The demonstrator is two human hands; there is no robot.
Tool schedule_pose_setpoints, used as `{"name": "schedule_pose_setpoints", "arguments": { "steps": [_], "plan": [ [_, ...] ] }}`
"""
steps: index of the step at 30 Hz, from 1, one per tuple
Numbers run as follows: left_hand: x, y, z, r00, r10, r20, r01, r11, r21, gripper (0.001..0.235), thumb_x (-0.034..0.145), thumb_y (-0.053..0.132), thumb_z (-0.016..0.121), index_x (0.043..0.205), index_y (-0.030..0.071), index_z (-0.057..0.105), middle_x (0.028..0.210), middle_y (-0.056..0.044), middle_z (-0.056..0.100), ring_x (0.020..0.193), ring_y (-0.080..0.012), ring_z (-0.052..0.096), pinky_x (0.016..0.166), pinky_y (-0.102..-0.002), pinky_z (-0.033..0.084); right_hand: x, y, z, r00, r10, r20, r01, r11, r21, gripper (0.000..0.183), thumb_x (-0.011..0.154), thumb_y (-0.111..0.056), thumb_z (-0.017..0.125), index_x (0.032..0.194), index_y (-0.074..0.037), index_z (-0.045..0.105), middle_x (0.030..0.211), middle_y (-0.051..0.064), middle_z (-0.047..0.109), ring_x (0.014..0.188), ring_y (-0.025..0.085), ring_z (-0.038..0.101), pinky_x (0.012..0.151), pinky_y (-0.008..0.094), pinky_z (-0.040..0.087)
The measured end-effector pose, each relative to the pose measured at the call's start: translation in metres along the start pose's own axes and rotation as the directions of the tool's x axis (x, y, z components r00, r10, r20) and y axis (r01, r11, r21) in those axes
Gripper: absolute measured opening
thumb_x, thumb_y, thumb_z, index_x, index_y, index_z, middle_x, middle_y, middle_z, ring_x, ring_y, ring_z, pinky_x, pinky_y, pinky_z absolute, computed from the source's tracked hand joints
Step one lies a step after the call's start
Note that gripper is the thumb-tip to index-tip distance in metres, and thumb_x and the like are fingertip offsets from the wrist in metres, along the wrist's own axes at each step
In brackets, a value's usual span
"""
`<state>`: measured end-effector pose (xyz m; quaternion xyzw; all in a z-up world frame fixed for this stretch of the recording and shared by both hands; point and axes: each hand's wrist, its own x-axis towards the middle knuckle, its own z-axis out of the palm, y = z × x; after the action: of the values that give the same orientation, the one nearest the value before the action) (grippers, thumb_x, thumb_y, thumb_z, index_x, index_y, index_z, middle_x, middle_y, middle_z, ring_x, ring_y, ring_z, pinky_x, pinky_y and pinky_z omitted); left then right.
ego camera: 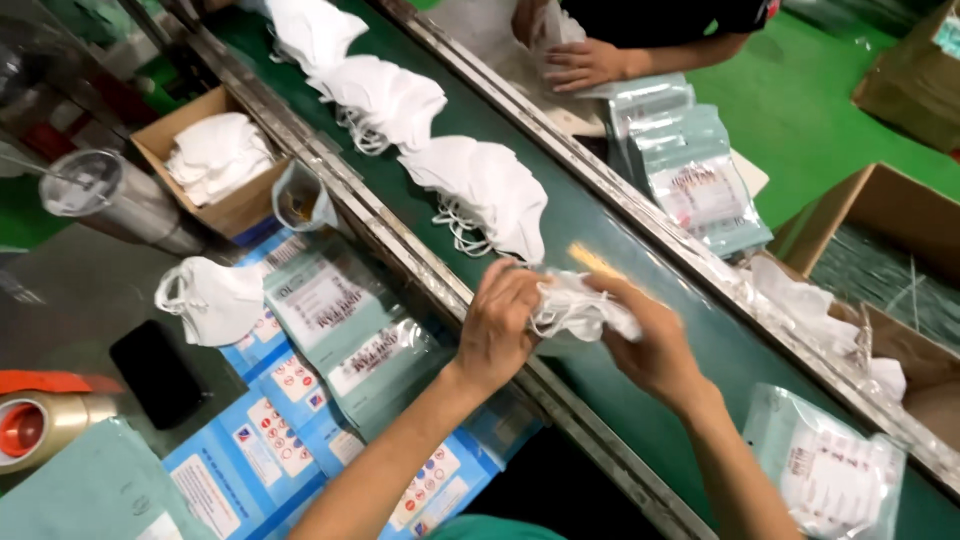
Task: The person takes stacks of masks from a conveyor belt, places them into plastic pouches, and organizes the filled pouches into piles on the work table.
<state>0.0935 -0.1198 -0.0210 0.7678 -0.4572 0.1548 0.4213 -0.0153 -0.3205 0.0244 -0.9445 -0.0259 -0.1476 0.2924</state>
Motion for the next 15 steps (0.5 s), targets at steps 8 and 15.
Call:
{"name": "schedule_pose_setpoints", "arguments": {
  "steps": [8,15],
  "plan": [
    [-0.003,0.007,0.05,0.987,-0.028,0.157,0.062,0.975,-0.214,0.091,0.07,0.024,0.089,0.144,0.002,0.041,0.139,-0.016,0.054,0.134,-0.0369,0.047,0.116,-0.055,0.029,-0.059,0.034,0.025,0.988,0.046,-0.146,-0.052,0.998,-0.032,0.118,0.063,-0.017,0.092,0.154,-0.001,0.02,0.157,0.02,0.029,0.145,0.04,0.032,0.117,0.05,0.028],
    [-0.027,-0.001,0.067,0.933,-0.154,0.324,0.25,0.927,-0.279,0.129,0.063,0.029,0.094,0.16,0.002,0.013,0.148,-0.025,0.046,0.138,-0.0407,0.044,0.118,-0.051,0.027,-0.057,0.032,0.05,0.93,0.364,-0.05,-0.314,0.857,0.409,0.103,0.079,-0.009,0.083,0.163,-0.011,0.023,0.156,0.026,0.034,0.136,0.033,0.052,0.113,0.04,0.046]
  ]
}}
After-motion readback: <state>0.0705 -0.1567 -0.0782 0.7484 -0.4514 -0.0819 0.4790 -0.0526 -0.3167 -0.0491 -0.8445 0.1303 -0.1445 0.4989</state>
